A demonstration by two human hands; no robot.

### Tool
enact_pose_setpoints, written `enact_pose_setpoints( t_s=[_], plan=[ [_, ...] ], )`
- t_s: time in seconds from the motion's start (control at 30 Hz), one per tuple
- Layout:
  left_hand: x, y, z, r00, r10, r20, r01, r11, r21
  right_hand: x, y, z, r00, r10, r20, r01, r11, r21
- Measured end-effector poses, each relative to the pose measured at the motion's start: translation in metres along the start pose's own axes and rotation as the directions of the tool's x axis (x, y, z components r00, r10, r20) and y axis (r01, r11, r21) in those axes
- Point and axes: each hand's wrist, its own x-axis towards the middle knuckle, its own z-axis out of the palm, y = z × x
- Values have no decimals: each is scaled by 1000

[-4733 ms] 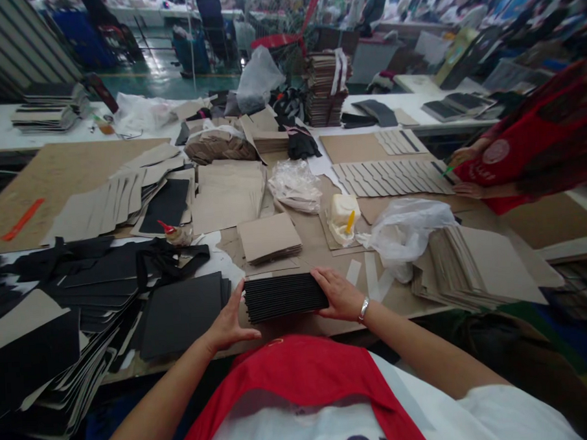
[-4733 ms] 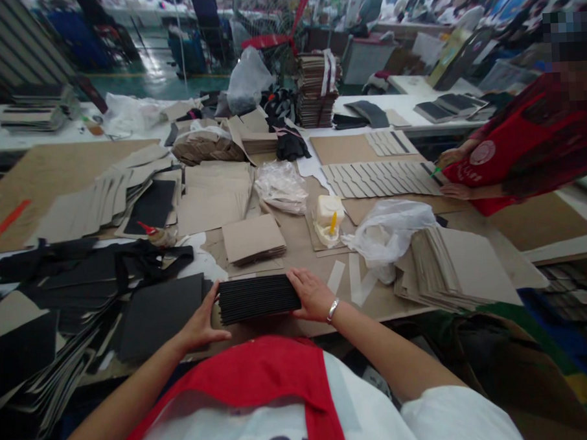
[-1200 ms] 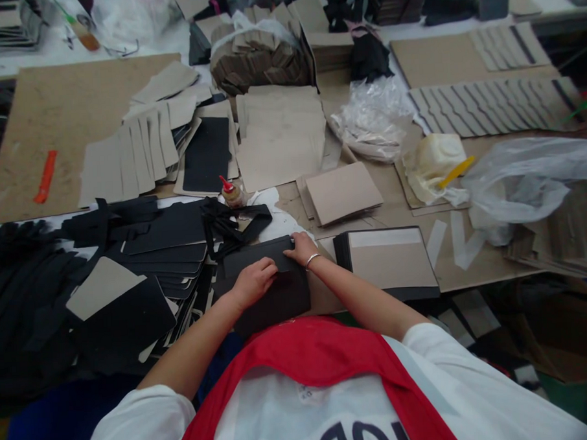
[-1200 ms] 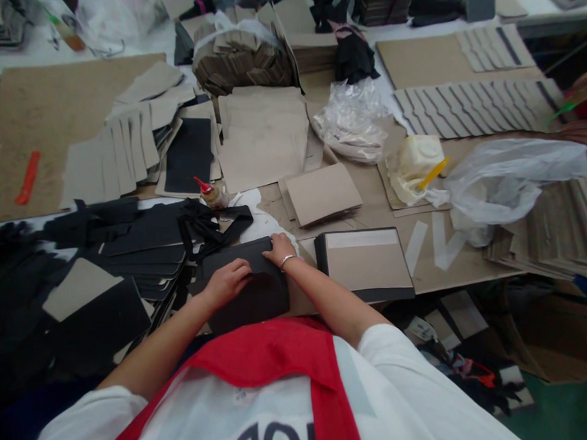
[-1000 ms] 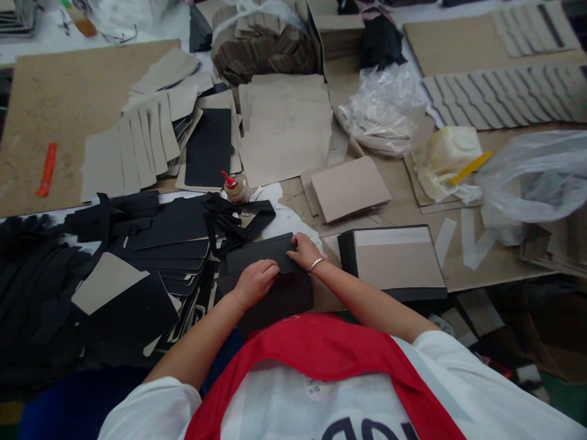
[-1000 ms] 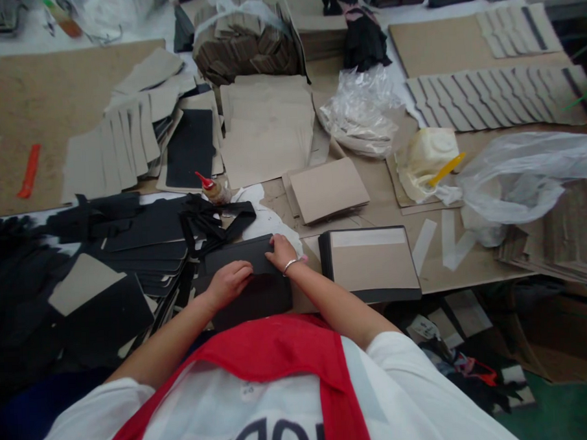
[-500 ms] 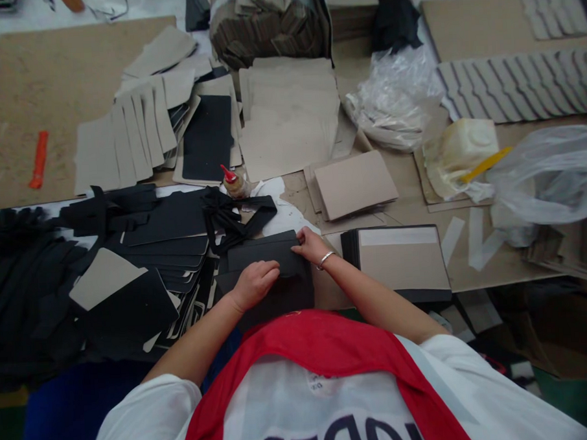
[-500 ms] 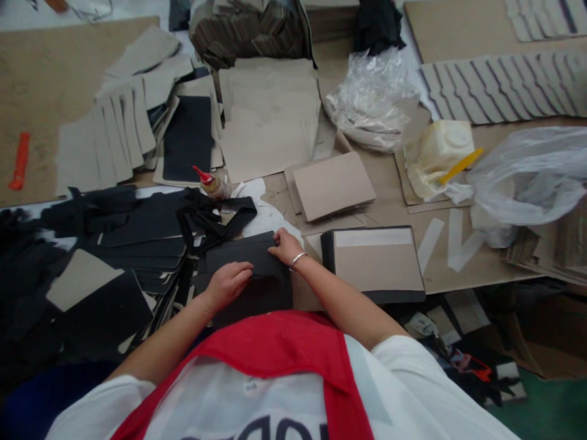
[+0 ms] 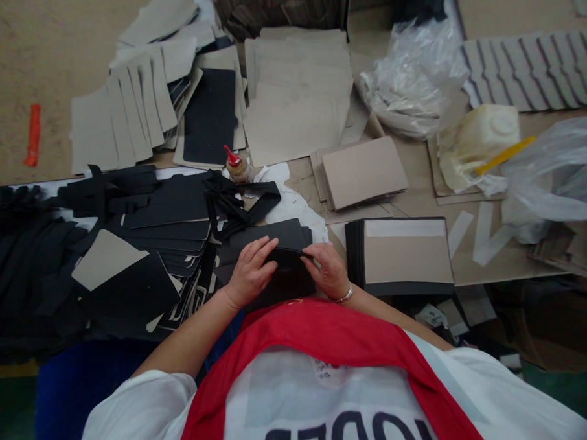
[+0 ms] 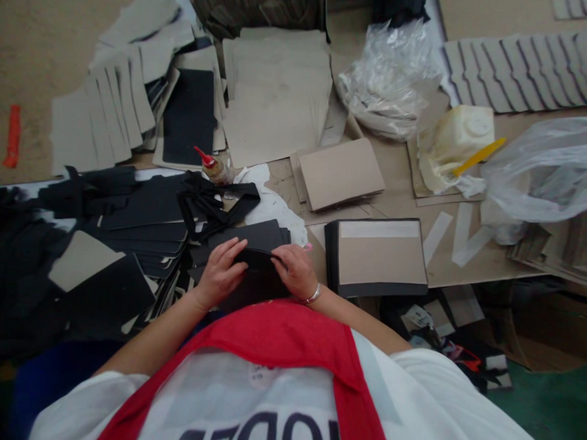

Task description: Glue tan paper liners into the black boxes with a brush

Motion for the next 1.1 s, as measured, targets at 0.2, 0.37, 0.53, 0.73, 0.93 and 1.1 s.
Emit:
enact_pose_setpoints(
  t_s=[0.2, 0.37, 0.53, 0.73, 0.93, 1.1],
  plan=[
    [7, -2, -3, 983, 35, 180, -50, 996, 80, 0, -4, -10, 987, 34, 154, -63, 979, 191],
    [0, 7, -6, 954, 133, 270, -145, 989, 27, 53, 46, -1, 888, 374, 269, -407, 910, 77],
    [4, 8, -5, 968, 44, 247, -24, 996, -86, 110, 81, 34, 808, 461, 367, -397, 886, -239],
    [25, -7, -12, 925, 2, 379, 55, 989, -139, 91, 70, 30, 862, 378, 337, -289, 914, -287],
    [29, -14, -2, 947, 22, 320, 37, 984, -177, 60, 72, 20, 854, 418, 310, -297, 880, -369],
    [36, -28, 15, 953, 8, 304, 38, 988, -146, 55, 67, 19, 913, 306, 269, -196, 909, -368]
  ],
)
